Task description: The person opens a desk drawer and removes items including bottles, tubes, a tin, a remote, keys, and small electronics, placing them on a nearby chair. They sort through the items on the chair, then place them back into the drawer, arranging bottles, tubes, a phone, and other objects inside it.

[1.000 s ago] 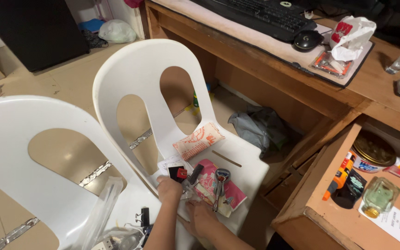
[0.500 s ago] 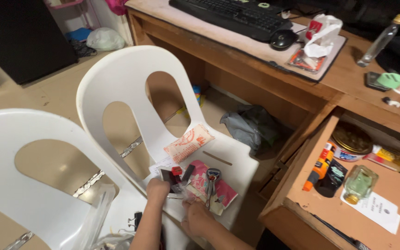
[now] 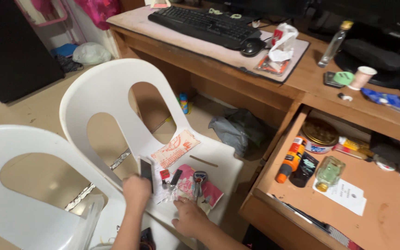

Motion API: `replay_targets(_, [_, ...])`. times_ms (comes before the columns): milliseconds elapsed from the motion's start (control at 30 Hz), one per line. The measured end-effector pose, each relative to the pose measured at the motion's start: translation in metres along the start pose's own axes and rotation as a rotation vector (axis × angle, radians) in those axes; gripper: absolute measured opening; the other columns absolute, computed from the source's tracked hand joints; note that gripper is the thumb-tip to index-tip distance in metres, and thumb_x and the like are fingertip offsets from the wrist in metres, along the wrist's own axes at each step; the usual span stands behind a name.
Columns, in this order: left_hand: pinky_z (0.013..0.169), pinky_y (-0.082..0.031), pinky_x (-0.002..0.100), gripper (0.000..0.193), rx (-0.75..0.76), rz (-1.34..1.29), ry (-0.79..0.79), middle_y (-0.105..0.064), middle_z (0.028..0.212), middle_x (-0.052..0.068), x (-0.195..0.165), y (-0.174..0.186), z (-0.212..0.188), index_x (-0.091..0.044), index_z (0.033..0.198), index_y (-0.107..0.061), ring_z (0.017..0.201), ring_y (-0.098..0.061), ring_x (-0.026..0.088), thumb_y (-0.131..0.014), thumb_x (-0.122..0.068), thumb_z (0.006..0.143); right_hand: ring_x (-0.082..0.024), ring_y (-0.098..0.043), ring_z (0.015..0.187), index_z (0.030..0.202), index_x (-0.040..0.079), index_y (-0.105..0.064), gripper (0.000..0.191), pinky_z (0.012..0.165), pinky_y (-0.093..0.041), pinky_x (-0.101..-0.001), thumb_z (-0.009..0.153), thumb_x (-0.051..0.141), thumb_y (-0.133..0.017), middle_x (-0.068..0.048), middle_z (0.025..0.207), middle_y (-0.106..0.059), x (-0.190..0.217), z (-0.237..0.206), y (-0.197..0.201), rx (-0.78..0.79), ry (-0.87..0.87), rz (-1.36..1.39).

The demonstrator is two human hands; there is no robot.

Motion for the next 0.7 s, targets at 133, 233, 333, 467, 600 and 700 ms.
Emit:
replay_targets(133, [0.066,-0.047,0.046,0.023,0.182,-0.549,0.342,-0.067,0.086,0.020,0.037,-0.002,-0.014,0.000,0.103,-0.070,0.075,-0.061,0.036,-0.064,-0.020,0.095,-0.036,-0.050,0.135,0.139,0.001,-0.055,0.063,0.110,-0.042,-0.0420,0.084,0.024,-0.077,-0.020,0.143,-0.055,0.028,-0.026,0.040,-0.105,0.094,0.128])
replay_targets(233, [0.054,-0.048,0.028,0.015,0.368,-1.076,0.492,-0.066,0.083,0.003,0.023,0.002,-0.045,-0.008,0.106,-0.066,0.067,-0.062,0.012,-0.061,-0.017,0.096,-0.027,-0.064,0.117,0.138,0.008,-0.058,0.059,0.100,-0.051,-0.0369,0.085,0.027,-0.075,-0.015,0.132,-0.060,0.041,-0.050,0.071,-0.149,-0.011,0.264])
replay_targets(333, [0.055,-0.052,0.026,0.015,0.501,-1.247,0.479,-0.068,0.085,0.000,-0.023,0.033,-0.071,-0.008,0.108,-0.064,0.072,-0.066,0.009,-0.059,-0.017,0.096,-0.020,-0.069,0.102,0.137,0.010,-0.058,0.053,0.084,-0.058,-0.0336,0.089,0.028,-0.072,-0.010,0.125,-0.067,0.071,-0.082,0.119,-0.247,0.094,0.490])
replay_targets(467, [0.062,-0.054,0.028,0.019,0.643,-1.353,0.299,-0.070,0.089,0.003,-0.127,0.088,-0.090,-0.005,0.109,-0.065,0.078,-0.068,0.011,-0.059,-0.015,0.094,-0.011,-0.066,0.110,0.143,0.010,-0.054,0.050,0.088,-0.057,-0.0311,0.098,0.028,-0.064,-0.004,0.121,-0.067,0.083,-0.142,0.185,-0.272,0.075,0.711])
replay_targets(600, [0.068,-0.057,0.029,0.023,0.836,-1.397,0.136,-0.072,0.092,0.006,-0.241,0.118,-0.155,-0.001,0.110,-0.065,0.084,-0.070,0.013,-0.060,-0.014,0.092,-0.011,-0.067,0.097,0.139,0.012,-0.059,0.045,0.087,-0.059,-0.0311,0.098,0.031,-0.058,-0.002,0.109,-0.069,0.060,-0.216,0.253,-0.354,-0.099,1.020])
replay_targets(700, [0.072,-0.059,0.030,0.025,1.049,-1.356,0.072,-0.074,0.095,0.009,-0.318,0.111,-0.226,0.001,0.111,-0.066,0.088,-0.072,0.015,-0.060,-0.012,0.090,-0.011,-0.069,0.092,0.129,0.009,-0.066,0.041,0.078,-0.060,-0.0320,0.096,0.030,-0.054,-0.003,0.103,-0.072,0.041,-0.265,0.309,-0.458,-0.128,0.987])
Point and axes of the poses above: each hand's wrist, its own z-axis towards the middle knuckle, its own y-axis out of the back of the hand, x = y × z, the point moved 10 cm from there along z, towards the middle knuckle
